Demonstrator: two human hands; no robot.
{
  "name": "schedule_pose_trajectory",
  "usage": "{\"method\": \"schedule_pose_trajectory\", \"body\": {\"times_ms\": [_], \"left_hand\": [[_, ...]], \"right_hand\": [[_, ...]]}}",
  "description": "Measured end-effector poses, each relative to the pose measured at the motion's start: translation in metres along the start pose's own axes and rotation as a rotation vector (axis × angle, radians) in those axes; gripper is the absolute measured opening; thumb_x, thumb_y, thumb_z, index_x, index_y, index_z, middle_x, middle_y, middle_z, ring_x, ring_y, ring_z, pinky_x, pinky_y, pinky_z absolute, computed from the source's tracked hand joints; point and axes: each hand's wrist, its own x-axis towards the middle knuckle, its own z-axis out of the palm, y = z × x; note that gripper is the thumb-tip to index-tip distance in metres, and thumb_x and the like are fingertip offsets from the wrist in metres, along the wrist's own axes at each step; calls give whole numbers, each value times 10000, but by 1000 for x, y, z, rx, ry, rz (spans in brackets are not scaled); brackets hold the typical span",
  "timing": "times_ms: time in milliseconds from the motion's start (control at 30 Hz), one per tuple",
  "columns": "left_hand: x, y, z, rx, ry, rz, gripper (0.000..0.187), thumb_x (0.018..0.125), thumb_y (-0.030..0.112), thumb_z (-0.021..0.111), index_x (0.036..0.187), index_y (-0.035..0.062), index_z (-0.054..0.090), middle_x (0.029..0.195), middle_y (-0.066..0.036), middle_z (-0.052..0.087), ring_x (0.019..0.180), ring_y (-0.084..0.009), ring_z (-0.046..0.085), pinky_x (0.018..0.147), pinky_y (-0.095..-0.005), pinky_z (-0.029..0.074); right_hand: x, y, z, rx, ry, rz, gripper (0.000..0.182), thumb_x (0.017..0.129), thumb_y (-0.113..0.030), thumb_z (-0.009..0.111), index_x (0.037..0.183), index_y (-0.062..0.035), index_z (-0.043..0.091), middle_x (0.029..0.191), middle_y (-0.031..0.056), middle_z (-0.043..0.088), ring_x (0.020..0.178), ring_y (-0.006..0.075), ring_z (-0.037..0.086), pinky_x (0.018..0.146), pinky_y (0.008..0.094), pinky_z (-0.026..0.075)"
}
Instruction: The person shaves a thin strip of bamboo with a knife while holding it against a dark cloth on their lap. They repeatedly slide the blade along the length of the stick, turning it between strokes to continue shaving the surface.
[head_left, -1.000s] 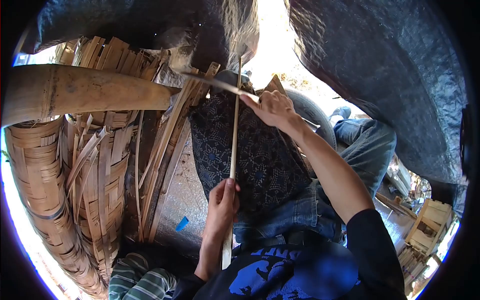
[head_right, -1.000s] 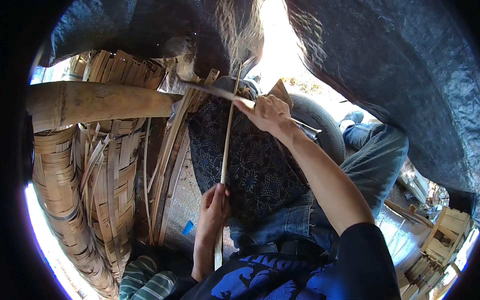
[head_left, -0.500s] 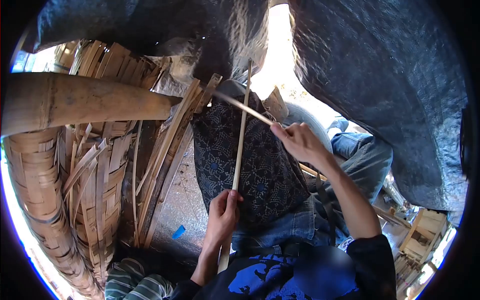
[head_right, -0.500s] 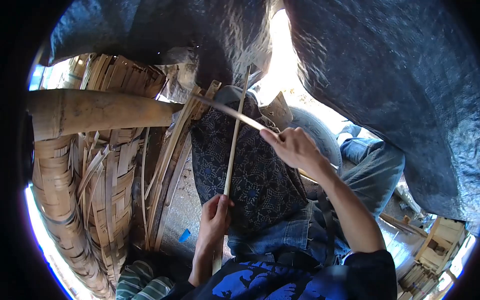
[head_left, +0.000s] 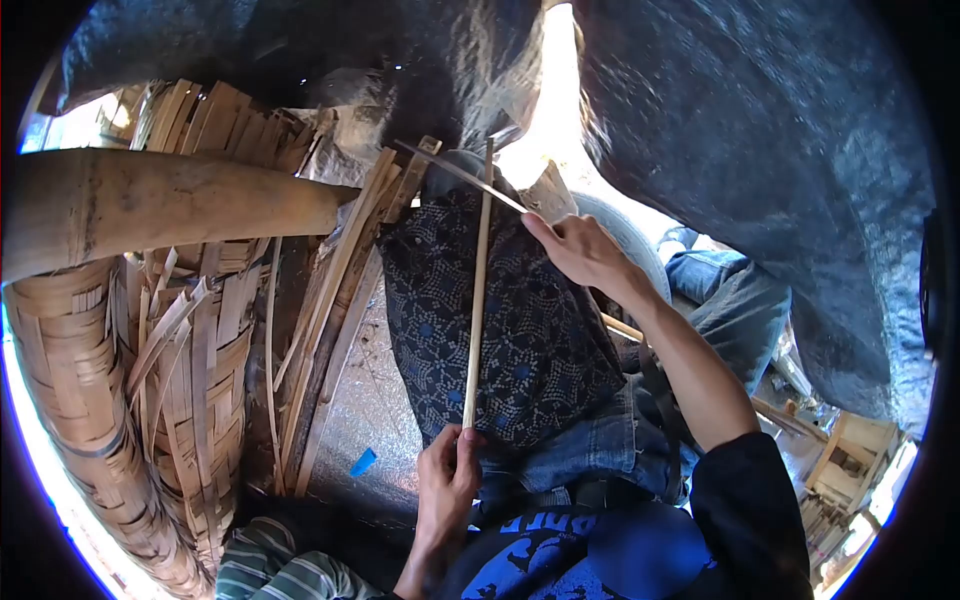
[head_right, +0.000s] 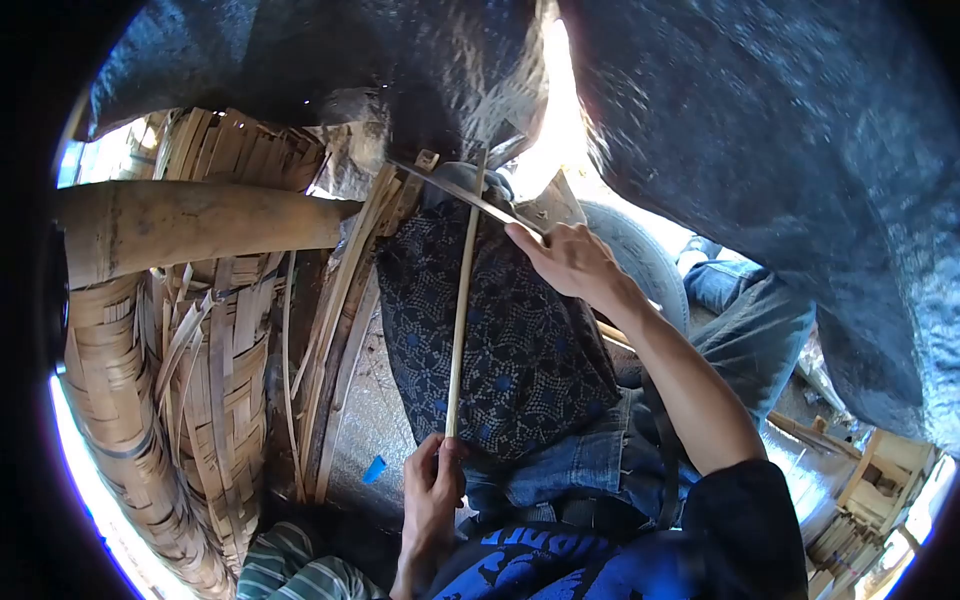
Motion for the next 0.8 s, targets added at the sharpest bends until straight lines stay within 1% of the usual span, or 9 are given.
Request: {"method": "schedule_pose_trajectory", "body": {"times_ms": [33,67,100,233,300,367,567,600,800], "left_hand": [[1,4,-1,-108,-27,-69,301,973,226,449,840,-10,580,529,-19,422,485,-60,372,434,-264,281],[6,3,0,-120,-14,-71,301,973,226,449,840,-10,580,529,-19,422,485,-60,372,434,-264,281],[15,-2,2,-99,4,13,296,973,225,448,853,-8,587,521,-26,432,472,-65,386,431,-266,290],[43,6,6,71,2,188,287,969,226,451,876,-2,598,496,-53,458,441,-86,415,430,-280,318],[47,12,8,93,-7,195,282,966,222,455,870,-2,597,482,-66,456,433,-94,419,435,-294,330],[48,13,9,143,20,245,275,963,210,456,861,-4,596,491,-79,471,433,-111,421,438,-306,328],[55,9,8,148,27,275,276,961,203,453,849,-7,592,498,-89,468,437,-138,430,444,-314,328],[55,6,8,145,29,272,276,961,203,453,849,-7,592,498,-89,468,437,-138,430,444,-314,328],[58,4,8,73,-26,228,313,963,263,469,843,0,590,484,-52,451,423,-109,426,422,-294,326]], "right_hand": [[-9,-18,-15,123,-158,190,479,992,-400,348,831,-45,627,471,-8,343,387,106,353,367,302,314],[-18,-9,-8,245,-33,8,691,899,-643,343,523,-89,514,399,-28,380,321,69,343,303,298,331],[-32,-3,-4,237,-42,-4,691,899,-643,343,523,-89,514,399,-28,380,321,69,343,303,298,331],[-97,-36,-26,252,-263,119,635,908,-624,339,864,-30,558,483,-17,478,354,66,404,319,271,349],[-114,-40,-21,86,-63,-35,558,904,-548,452,971,4,500,560,113,578,443,211,582,402,349,465],[-120,-44,-8,191,57,-84,488,886,-432,563,1006,31,465,579,160,578,467,305,597,473,408,497],[-138,-60,15,131,181,-160,406,832,-289,652,1046,-6,455,735,154,577,589,302,624,544,439,504],[-142,-64,8,173,81,-91,443,798,-284,682,1113,-47,481,845,151,532,722,284,601,624,413,499],[-166,-36,14,170,112,-136,693,746,-287,735,1340,-116,421,951,144,442,866,281,497,799,392,432]]}}
